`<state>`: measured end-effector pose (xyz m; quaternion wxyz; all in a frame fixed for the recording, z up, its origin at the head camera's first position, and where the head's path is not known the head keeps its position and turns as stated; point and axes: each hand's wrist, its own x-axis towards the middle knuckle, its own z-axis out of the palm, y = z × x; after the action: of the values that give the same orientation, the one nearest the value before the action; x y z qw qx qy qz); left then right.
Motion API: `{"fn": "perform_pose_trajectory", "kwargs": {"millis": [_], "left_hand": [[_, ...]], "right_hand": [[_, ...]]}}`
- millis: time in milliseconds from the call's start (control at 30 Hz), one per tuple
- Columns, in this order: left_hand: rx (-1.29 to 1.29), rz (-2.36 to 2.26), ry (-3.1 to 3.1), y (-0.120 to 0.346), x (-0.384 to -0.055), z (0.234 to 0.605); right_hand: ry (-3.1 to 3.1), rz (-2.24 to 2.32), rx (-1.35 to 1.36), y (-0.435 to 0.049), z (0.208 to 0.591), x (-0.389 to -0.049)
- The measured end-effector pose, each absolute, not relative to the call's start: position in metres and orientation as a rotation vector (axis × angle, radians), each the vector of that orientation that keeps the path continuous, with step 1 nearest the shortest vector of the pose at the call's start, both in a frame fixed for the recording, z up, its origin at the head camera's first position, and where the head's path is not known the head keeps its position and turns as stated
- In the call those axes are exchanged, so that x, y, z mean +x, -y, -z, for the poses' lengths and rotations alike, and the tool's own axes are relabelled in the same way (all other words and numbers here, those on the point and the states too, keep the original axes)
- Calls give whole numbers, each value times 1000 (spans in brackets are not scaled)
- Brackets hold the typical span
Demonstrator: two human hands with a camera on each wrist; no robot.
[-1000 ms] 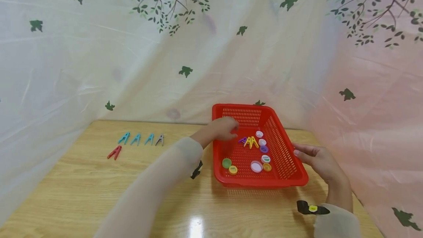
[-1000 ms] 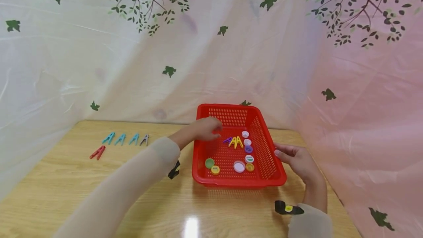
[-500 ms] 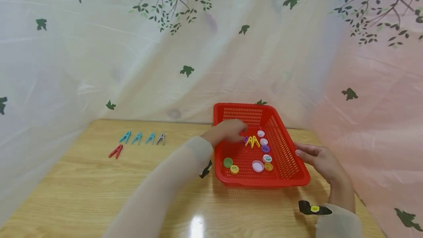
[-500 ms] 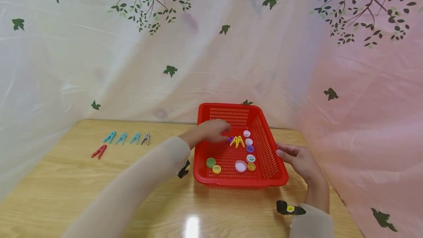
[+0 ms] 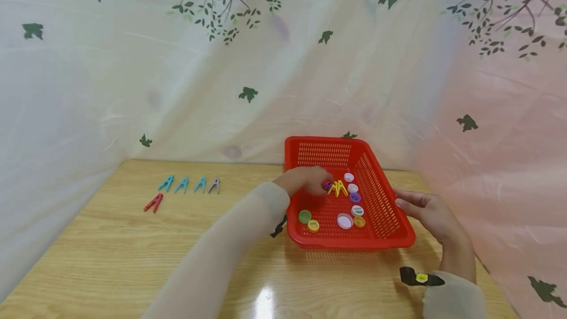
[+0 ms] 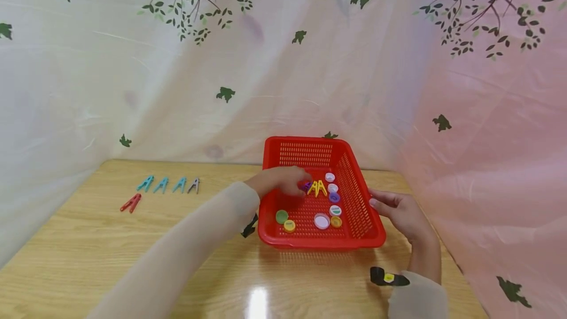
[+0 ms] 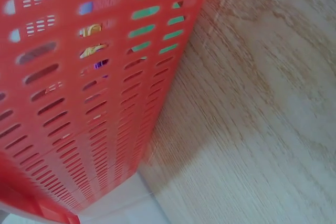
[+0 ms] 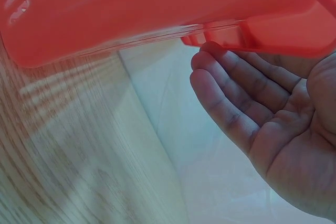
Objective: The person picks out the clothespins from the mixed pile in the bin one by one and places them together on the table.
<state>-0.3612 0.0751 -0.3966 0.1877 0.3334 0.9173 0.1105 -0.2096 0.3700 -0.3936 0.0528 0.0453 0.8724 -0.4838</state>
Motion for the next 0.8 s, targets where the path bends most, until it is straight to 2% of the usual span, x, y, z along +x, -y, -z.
{"fn": "perform_pose_trajectory", "kwargs": {"millis": [400,800], "left_hand": [[965,-149,-2521,-66,-375,400],[943,-206,-2507,-65,-375,400]], "right_hand": [[-2688,1472,182,-356,395,-213],[-2693,1457,178,-356,395,-215]]}}
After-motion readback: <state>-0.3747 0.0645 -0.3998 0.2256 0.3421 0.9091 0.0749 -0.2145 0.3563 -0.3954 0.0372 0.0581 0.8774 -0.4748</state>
